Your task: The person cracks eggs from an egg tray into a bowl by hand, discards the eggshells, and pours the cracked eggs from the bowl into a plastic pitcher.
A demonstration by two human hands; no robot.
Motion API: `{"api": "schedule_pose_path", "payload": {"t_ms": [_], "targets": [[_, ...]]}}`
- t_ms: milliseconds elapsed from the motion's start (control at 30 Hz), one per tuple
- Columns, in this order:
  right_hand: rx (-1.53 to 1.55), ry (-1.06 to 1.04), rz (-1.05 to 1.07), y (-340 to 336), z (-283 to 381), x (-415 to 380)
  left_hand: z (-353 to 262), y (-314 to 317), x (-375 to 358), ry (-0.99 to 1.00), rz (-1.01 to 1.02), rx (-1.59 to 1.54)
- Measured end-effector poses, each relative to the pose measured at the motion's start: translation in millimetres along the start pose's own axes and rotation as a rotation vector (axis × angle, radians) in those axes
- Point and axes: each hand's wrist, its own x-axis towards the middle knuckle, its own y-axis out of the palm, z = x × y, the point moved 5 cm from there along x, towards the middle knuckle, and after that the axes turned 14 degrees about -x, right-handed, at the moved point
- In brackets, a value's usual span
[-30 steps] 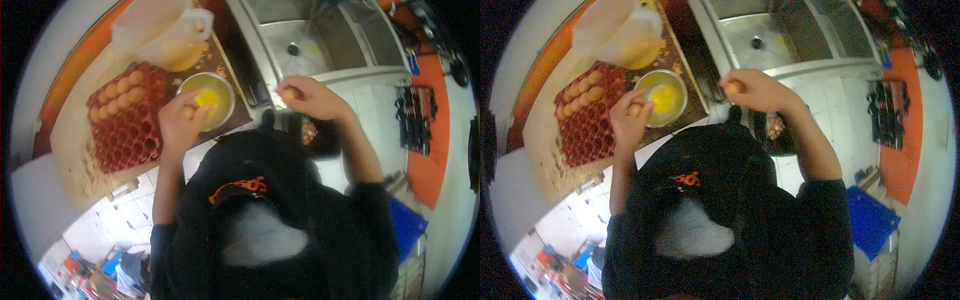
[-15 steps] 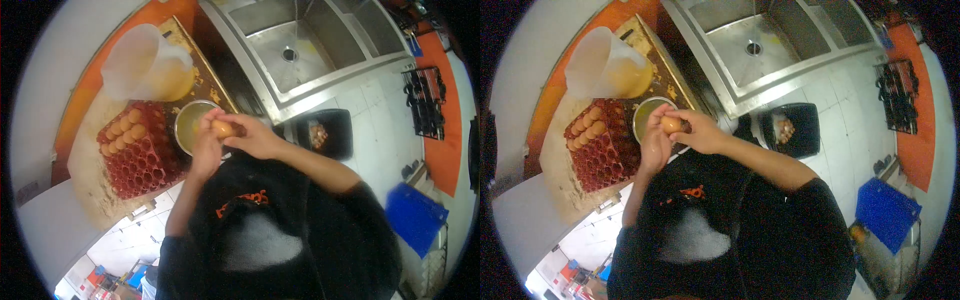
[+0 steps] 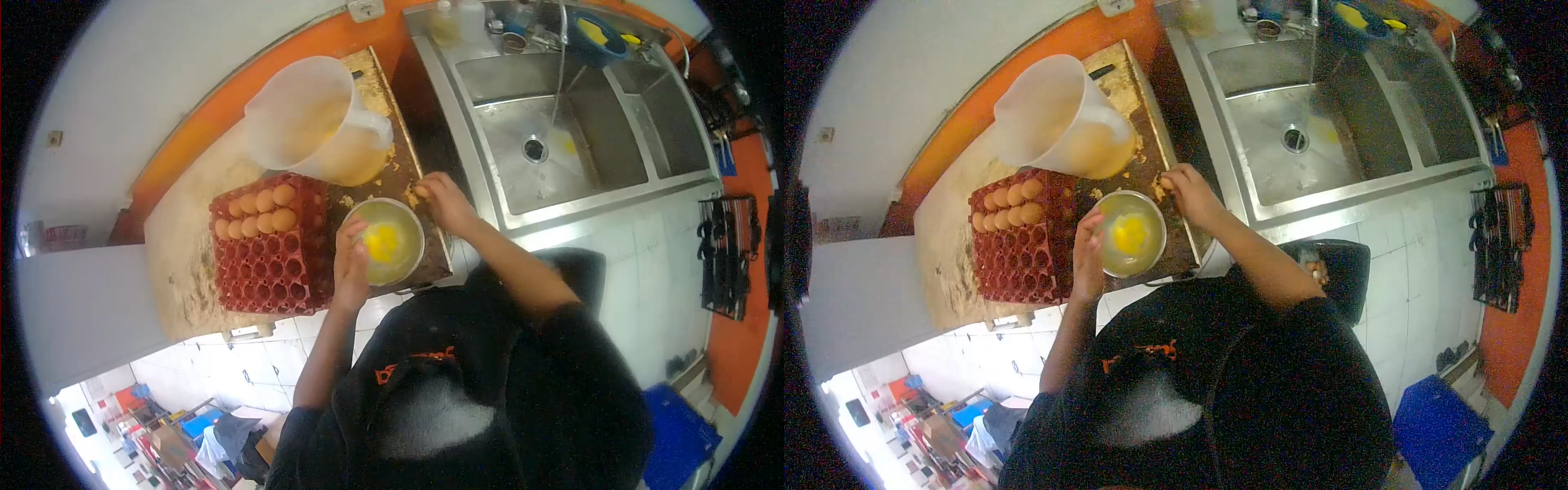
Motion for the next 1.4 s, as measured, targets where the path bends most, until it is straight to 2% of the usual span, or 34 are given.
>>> {"api": "schedule_pose_path", "payload": {"t_ms": [100,133,167,200,233,300,367,400,467,500,533,633,733,833,900,1200,1400], "targets": [[0.185,0.029,-0.039,-26,26,3,-14,1,-3,0.044,-0.043,-0.009],[0.204,0.035,0.066,-38,45,7,-20,-2,-2,0.047,-0.057,-0.008],[0.205,0.024,0.075,-44,58,9,-32,0,1,0.152,0.016,0.348],[0.399,0.053,0.243,-37,72,8,-40,5,2,0.252,0.091,0.702],[0.588,0.085,0.413,-31,85,7,-47,5,4,0.255,0.079,0.700],[0.677,0.070,0.501,-32,109,9,-58,14,3,0.339,0.170,0.916],[0.778,0.333,0.797,-24,122,6,-53,7,3,0.317,0.179,0.949],[0.772,0.314,0.813,-17,122,5,-50,2,2,0.292,0.201,0.985],[0.569,0.025,0.619,-11,121,8,-48,-4,-2,0.283,0.166,0.955],[0.567,0.002,0.632,-6,124,6,-45,-5,-3,0.275,0.159,0.913],[0.593,0.031,0.622,-7,131,5,-46,-4,-4,0.337,0.121,0.871],[0.575,0.054,0.621,-14,150,4,-43,-1,-5,0.312,0.092,0.984],[0.385,0.001,0.600,-21,161,4,-46,5,-7,0.353,0.092,1.031],[0.214,0.083,0.634,-21,166,2,-47,5,-9,0.457,0.069,1.026],[0.221,0.022,0.519,-23,170,3,-48,3,-11,0.511,0.054,1.003],[0.117,-0.109,0.446,-31,185,11,-46,-2,-8,0.507,0.077,0.945],[0.039,-0.264,0.298,-43,202,25,-60,-3,-3,0.654,0.060,0.921]]}}
